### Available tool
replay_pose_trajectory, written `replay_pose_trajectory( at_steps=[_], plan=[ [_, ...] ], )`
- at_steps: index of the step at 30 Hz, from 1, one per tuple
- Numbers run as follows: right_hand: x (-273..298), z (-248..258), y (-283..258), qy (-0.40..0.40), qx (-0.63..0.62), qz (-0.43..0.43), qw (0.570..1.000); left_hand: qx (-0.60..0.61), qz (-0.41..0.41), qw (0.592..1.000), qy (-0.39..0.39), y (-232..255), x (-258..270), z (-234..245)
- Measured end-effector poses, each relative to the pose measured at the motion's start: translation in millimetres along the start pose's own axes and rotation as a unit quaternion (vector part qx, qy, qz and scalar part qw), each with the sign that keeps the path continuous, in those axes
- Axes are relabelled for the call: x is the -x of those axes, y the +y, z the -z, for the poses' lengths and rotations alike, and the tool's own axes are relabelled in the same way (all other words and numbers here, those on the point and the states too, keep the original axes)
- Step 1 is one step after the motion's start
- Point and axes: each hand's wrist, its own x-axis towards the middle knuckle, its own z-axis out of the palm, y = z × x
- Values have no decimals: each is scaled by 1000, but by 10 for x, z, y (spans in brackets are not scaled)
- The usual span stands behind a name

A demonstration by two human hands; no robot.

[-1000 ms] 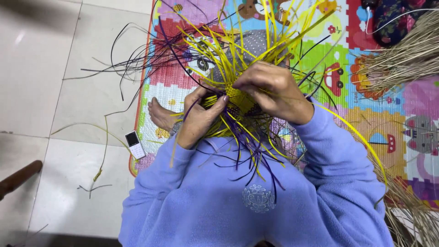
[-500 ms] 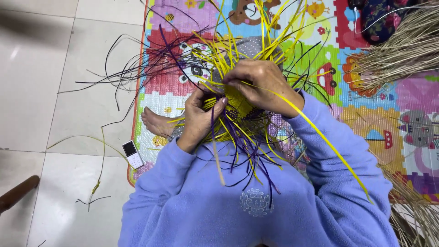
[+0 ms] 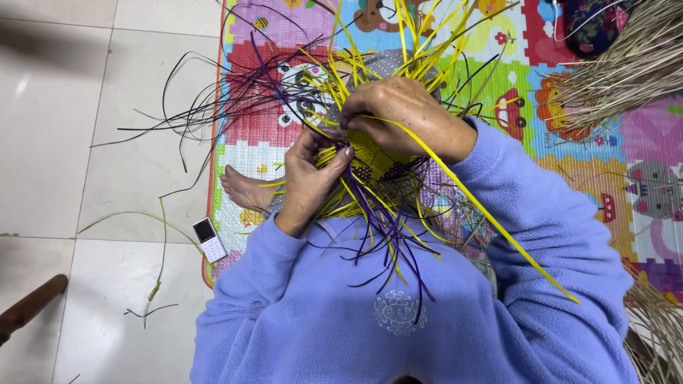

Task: Weaving a basket using a combination of colored and natural fibers while sitting on the floor.

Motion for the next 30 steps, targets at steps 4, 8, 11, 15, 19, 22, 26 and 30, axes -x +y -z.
replay_pose_trajectory(
  at_steps=[4, 8, 11, 15, 19, 22, 26, 30],
  plan=[
    [-29, 27, -45, -39, 13, -32, 999, -8, 47, 999, -4, -45, 13, 80],
    [-67, 56, -51, -48, 13, -55, 997, -22, 32, 999, 2, 8, -2, 35],
    [-106, 30, -37, -47, 43, -54, 997, -21, 14, 1000, -1, 70, -40, 0],
    [-138, -26, 45, -43, 68, -30, 996, -51, 39, 998, 6, -40, -7, 72],
    [-159, -62, 69, -44, 80, -39, 995, -47, 49, 998, 0, -14, -5, 71],
    [-154, -161, 143, 5, 101, -5, 995, -79, 42, 996, -5, 41, 2, 43],
    [-142, -200, 157, 56, 123, 36, 990, -119, 27, 992, -31, 110, -3, 32],
    [-101, -153, 126, 48, 122, 56, 990, -158, 2, 987, -11, -1, -18, 58]
  ],
)
